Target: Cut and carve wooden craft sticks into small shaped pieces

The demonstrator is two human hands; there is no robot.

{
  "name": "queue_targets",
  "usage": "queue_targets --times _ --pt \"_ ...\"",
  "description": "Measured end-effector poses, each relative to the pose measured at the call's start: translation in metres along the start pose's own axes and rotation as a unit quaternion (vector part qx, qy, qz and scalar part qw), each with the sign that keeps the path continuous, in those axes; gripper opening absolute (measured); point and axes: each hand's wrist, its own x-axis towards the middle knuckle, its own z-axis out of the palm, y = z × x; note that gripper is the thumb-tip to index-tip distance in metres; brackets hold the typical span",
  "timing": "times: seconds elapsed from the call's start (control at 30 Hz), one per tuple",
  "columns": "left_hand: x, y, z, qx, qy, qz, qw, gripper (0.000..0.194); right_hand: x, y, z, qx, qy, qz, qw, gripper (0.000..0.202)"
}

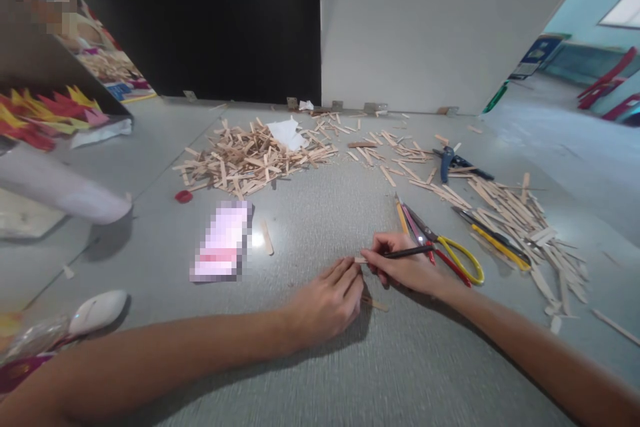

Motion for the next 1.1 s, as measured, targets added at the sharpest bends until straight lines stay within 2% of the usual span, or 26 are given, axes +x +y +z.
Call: queue_targets --times 0.17,0.3,0.47,0.67,1.1 --pt "-0.001 0.0 0.0 -0.01 -0.02 0.005 1.0 0.032 0.0 0.004 0.002 -0.006 0.01 -0.005 1.0 0.049" --pt "-0.002 0.0 -0.001 0.004 -0.014 0.008 1.0 0.033 0.0 0.007 0.003 -0.006 0.023 -0.011 1.0 0.052" --pt "0.0 0.001 -0.005 0.037 -0.007 0.062 0.997 0.026 -0.001 0.007 0.004 -0.002 0.028 -0.013 1.0 0.052" --pt "0.005 0.001 -0.01 0.078 -0.001 0.087 0.993 0.025 -0.001 0.006 0.004 -0.008 0.029 -0.013 0.999 0.048" --pt "0.008 0.002 -0.01 0.089 -0.013 0.071 0.993 0.026 -0.001 0.009 0.004 -0.01 0.035 -0.011 0.999 0.045"
